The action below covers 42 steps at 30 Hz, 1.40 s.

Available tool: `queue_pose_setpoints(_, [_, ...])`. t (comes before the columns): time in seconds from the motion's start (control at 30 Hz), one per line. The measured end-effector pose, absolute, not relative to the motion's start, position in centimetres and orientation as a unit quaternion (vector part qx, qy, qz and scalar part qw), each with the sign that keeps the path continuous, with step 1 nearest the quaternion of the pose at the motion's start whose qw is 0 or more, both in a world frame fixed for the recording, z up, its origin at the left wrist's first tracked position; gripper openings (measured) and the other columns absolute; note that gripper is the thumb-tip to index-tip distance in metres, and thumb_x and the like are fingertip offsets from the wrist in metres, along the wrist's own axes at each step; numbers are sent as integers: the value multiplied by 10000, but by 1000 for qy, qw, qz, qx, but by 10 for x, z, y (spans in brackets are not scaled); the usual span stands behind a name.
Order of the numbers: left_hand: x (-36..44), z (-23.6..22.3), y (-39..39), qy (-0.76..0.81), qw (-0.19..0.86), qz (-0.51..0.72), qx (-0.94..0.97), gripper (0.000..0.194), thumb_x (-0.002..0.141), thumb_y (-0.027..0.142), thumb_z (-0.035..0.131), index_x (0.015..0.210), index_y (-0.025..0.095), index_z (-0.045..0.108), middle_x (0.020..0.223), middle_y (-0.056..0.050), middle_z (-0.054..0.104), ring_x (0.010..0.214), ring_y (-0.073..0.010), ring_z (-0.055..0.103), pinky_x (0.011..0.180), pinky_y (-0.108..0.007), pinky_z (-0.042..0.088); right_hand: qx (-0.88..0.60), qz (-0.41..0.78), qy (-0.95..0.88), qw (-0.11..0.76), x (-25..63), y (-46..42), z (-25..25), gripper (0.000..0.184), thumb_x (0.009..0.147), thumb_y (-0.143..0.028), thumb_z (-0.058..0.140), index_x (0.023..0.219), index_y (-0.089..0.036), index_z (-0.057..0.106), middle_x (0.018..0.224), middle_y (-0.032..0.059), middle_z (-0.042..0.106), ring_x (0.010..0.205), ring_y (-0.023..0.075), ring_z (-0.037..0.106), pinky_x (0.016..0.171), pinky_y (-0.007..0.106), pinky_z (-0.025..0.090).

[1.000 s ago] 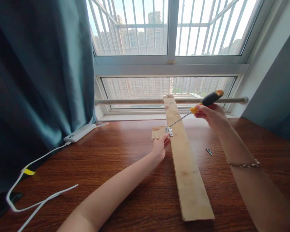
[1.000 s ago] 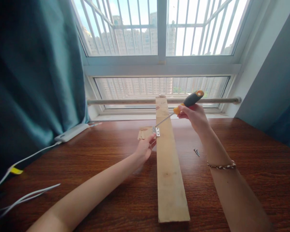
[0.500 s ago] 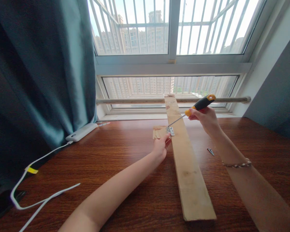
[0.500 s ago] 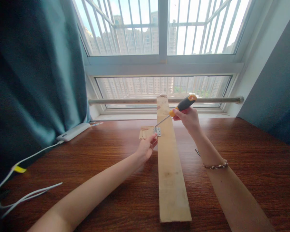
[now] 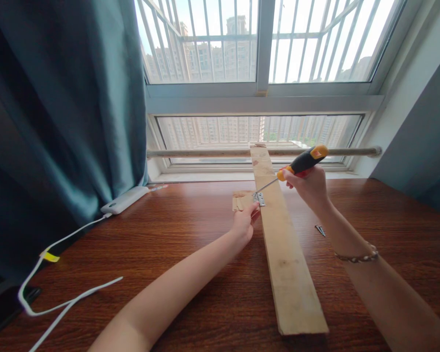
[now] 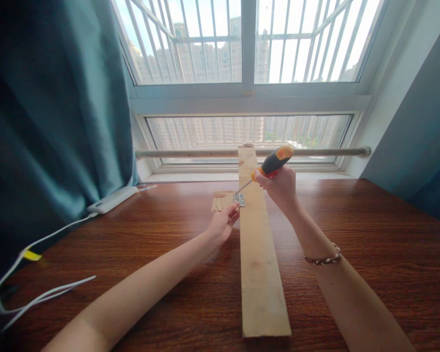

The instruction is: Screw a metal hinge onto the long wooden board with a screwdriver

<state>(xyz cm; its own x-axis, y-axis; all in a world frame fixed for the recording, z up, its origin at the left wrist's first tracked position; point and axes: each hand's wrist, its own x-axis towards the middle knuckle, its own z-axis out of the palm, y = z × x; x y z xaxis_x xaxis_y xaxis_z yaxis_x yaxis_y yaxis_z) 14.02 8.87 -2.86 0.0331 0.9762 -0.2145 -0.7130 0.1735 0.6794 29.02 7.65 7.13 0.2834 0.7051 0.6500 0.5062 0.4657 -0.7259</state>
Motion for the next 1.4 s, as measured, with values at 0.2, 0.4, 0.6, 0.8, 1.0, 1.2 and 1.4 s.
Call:
queue_pose_setpoints(0.2, [140, -28, 89, 335, 690, 610, 199, 150, 667, 0, 660, 707, 136, 609, 691, -24, 673, 626, -102, 624, 639, -214, 502, -517, 50, -603, 606, 288, 75, 71, 238, 667, -384, 662, 637, -150, 634, 496, 7, 586, 442, 150, 554, 441, 248, 422])
queue_pose_setpoints(0.4, [141, -28, 89, 344, 684, 615, 189, 151, 665, -2, 662, 727, 129, 618, 736, -43, 684, 650, -114, 633, 627, -217, 504, -533, 21, -579, 616, 289, 75, 71, 287, 645, -421, 680, 561, -166, 580, 482, 5, 566, 441, 147, 535, 428, 241, 393])
queue_pose_setpoints(0.6, [141, -30, 90, 335, 683, 620, 190, 181, 650, 18, 689, 775, 135, 629, 786, -46, 689, 636, -107, 626, 620, -217, 508, -504, 82, -550, 661, 280, 74, 69, 193, 643, -330, 679, 695, -158, 607, 576, 1, 606, 392, 101, 476, 382, 222, 364])
queue_pose_setpoints(0.8, [142, -32, 90, 325, 683, 626, 190, 198, 657, 6, 672, 803, 132, 629, 799, -46, 687, 621, -100, 616, 588, -204, 503, -395, 267, -543, 692, 275, 74, 74, 254, 641, -280, 698, 820, -147, 576, 709, 21, 657, 331, 42, 396, 310, 190, 303])
queue_pose_setpoints(1.0, [142, -30, 90, 325, 683, 627, 187, 183, 660, 15, 669, 787, 137, 620, 783, -36, 682, 635, -105, 619, 601, -211, 505, -380, 344, -583, 631, 281, 66, 85, 345, 581, -322, 773, 791, -140, 568, 842, 65, 664, 501, 118, 591, 487, 271, 538])
queue_pose_setpoints(1.2, [142, -29, 90, 334, 682, 625, 181, 160, 646, 34, 695, 752, 128, 621, 745, -32, 676, 570, -83, 595, 587, -199, 494, -410, 247, -610, 632, 273, 57, 86, 444, 620, -414, 741, 892, -182, 479, 871, 60, 665, 498, 147, 610, 478, 297, 543])
queue_pose_setpoints(1.4, [142, -30, 91, 342, 680, 625, 174, 145, 674, 16, 661, 759, 129, 624, 726, -26, 672, 575, -82, 596, 579, -191, 486, -519, -25, -593, 615, 266, 60, 70, 376, 635, -438, 725, 839, -213, 503, 615, 3, 608, 545, 184, 590, 522, 294, 472])
